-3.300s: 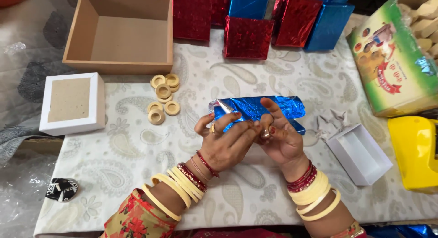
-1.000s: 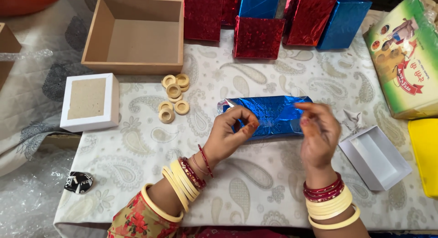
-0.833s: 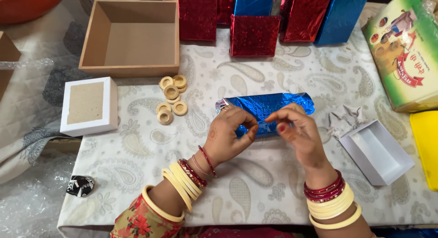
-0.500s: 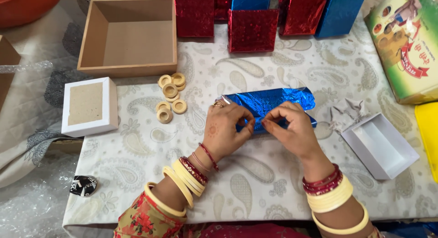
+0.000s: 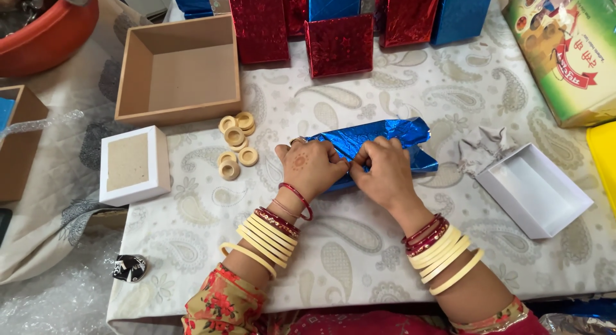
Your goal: The recorder is seen cleaning and packaging small wooden or plastic products into boxes and wrapping them in blue foil.
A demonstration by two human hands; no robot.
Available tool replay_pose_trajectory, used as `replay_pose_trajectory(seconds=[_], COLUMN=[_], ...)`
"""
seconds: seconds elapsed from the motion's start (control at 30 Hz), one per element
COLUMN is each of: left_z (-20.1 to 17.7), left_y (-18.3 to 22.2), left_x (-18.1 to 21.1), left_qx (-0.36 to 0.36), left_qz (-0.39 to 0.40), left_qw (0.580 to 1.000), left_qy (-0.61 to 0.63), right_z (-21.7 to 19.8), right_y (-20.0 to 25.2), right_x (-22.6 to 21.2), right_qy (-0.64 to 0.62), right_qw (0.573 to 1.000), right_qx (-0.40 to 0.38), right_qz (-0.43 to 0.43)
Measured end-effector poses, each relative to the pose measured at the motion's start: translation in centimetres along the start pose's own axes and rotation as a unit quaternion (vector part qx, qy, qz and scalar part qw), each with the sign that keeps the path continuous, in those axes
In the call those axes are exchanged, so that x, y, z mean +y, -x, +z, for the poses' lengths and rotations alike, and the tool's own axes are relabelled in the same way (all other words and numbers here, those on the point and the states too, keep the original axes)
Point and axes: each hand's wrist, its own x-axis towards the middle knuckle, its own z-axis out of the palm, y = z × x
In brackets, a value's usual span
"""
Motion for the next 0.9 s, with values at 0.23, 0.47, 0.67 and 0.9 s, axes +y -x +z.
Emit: replay_pose_trajectory(seconds=[0.23, 0.47, 0.67, 0.9], left_z=[0.4, 1.3, 1.8, 1.5], left_y=[-0.3, -1.2, -1.1, 0.0], left_x=[-0.6, -2.5, -3.1, -4.1], left_qx=[0.0, -0.09, -0.094, -0.009], left_qz=[-0.015, -0.057, -0.057, -0.026], left_qw=[0.999, 0.993, 0.99, 0.999], left_qy=[-0.029, 0.055, 0.093, 0.033], right_z=[-0.2, -1.9, -5.1, -4.5], right_y=[-0.2, -0.1, -0.1, 0.1], right_x=[-0.3, 2.5, -0.7, 0.4], right_qy=[0.031, 0.026, -0.049, 0.052], right_qw=[0.999, 0.999, 0.99, 0.976], right_qx=[-0.021, -0.032, 0.021, -0.008], right_qz=[0.005, -0.009, -0.134, -0.21])
